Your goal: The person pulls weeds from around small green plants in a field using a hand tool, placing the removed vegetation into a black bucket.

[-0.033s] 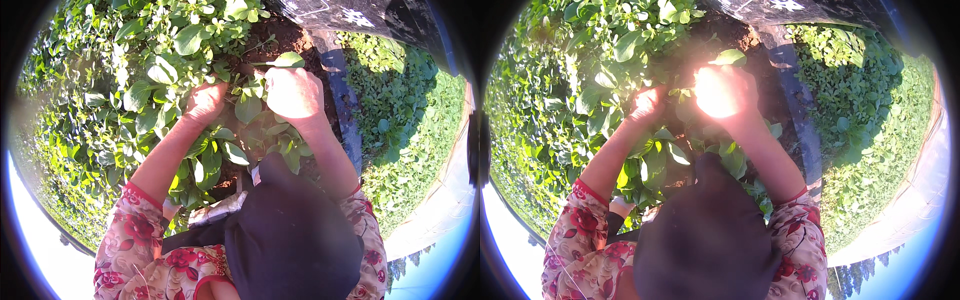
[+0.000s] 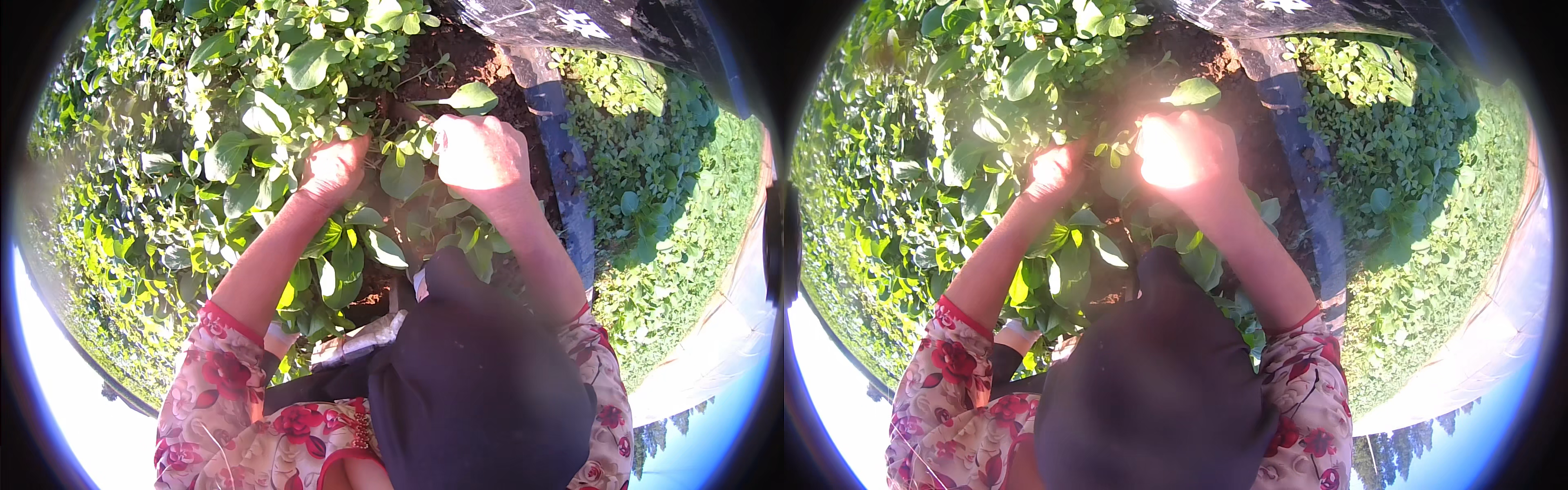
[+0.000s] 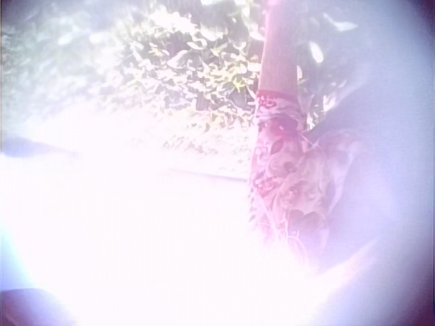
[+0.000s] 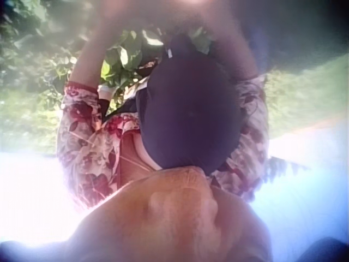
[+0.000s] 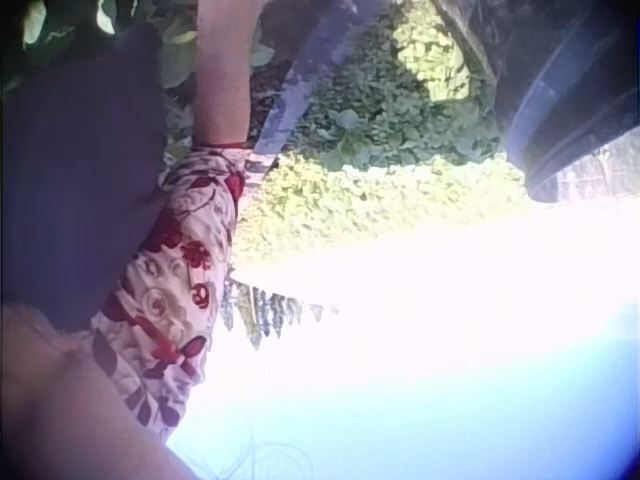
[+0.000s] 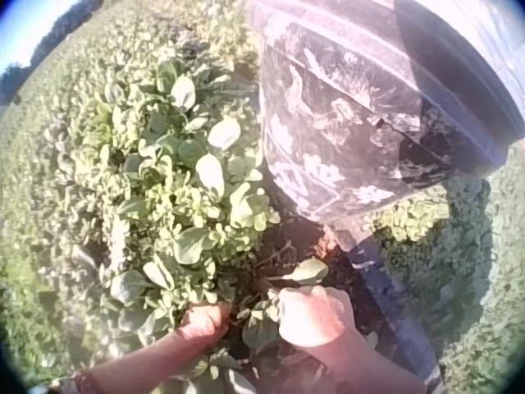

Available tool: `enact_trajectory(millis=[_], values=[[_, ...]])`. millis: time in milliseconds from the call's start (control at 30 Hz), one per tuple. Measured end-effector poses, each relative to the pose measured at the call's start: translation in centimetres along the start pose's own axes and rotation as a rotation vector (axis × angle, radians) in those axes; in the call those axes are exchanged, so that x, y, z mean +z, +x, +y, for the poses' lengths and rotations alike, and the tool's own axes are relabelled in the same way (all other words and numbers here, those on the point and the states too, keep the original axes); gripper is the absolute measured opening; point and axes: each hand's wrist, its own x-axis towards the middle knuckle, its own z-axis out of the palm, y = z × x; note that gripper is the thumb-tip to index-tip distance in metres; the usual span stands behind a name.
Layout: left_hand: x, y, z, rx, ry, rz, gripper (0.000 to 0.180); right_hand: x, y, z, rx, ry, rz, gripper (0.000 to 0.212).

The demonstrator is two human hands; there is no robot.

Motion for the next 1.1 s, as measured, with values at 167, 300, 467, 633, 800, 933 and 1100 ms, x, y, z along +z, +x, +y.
enact_trajectory(millis=[167, 300, 467, 633, 800, 933, 1100], values=[[-0.6, -3.2, -2.0, 0.257, 0.052, 0.445, 0.029, -1.3, -1.9, -1.9, 0.084, 0.114, 0.202, 0.016], [-2.0, -2.6, -0.1, 0.361, 0.256, 0.446, 0.018, -1.2, -1.8, -0.9, 0.157, 0.035, 0.188, 0.016], [-3.1, 2.6, 2.9, 0.499, 0.663, 0.413, 0.042, -0.5, -0.7, 0.4, 0.285, 0.020, -0.093, 0.021], [-5.4, 5.5, 3.7, 0.425, 0.942, -0.032, 0.038, -0.1, -0.4, 2.6, 0.173, 0.106, -0.094, 0.008], [-3.5, 6.7, 2.1, 0.356, 1.018, 0.048, 0.026, -0.5, 2.7, 0.9, 0.155, -0.007, -0.240, 0.009], [-3.4, 7.6, 2.7, 0.429, 0.960, 0.017, 0.018, 0.6, 5.0, 3.8, 0.057, -0.083, -0.168, 0.016], [-2.5, 5.7, -1.0, 0.487, 0.716, 0.177, 0.020, 0.1, 2.6, -1.2, -0.109, -0.128, -0.281, 0.004]])
